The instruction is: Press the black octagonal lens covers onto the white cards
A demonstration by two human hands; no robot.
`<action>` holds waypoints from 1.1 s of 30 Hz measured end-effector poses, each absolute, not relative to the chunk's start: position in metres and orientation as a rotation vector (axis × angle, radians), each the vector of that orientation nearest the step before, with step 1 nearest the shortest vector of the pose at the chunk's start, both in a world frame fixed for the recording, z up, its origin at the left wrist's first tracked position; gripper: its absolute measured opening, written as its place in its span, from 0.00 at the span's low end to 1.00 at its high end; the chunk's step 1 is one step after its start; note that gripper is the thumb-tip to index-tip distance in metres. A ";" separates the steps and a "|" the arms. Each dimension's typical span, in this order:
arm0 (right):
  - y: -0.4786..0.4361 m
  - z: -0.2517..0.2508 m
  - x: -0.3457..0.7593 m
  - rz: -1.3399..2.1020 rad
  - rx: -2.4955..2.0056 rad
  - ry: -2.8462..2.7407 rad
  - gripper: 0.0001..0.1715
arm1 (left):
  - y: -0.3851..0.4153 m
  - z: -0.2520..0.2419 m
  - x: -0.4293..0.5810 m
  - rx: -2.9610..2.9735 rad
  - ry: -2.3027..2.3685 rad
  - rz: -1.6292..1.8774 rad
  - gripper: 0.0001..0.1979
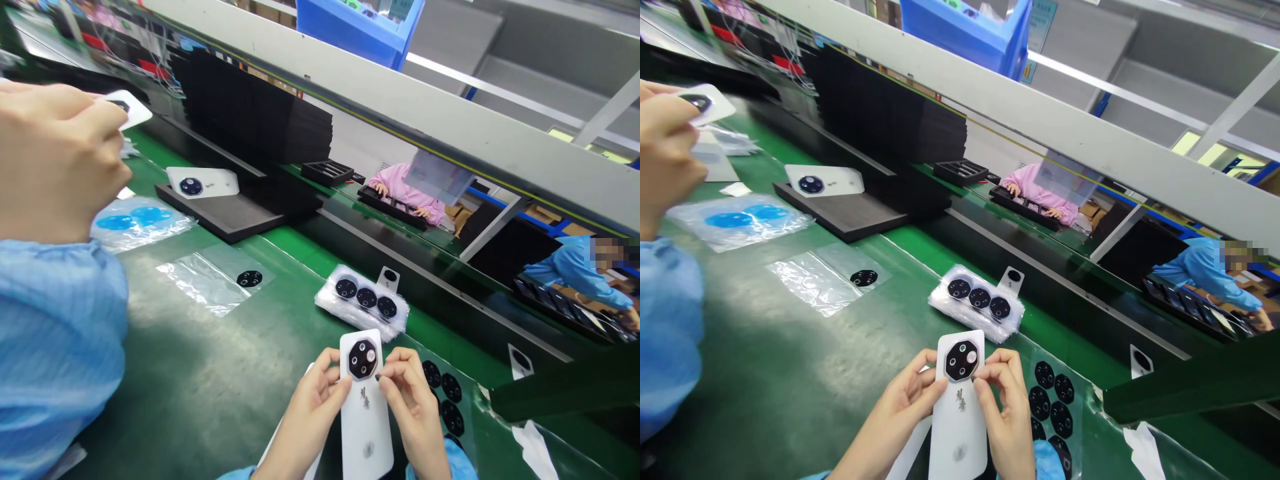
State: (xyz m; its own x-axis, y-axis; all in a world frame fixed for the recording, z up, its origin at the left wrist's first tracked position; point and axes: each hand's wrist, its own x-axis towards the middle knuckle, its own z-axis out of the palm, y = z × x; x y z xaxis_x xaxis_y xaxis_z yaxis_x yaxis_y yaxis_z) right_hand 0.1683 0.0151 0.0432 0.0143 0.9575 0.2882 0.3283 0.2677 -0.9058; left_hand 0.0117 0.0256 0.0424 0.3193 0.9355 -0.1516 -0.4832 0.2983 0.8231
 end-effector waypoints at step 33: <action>0.018 0.054 0.182 0.699 -1.352 -1.330 0.09 | 0.028 0.050 0.013 0.602 0.690 0.884 0.10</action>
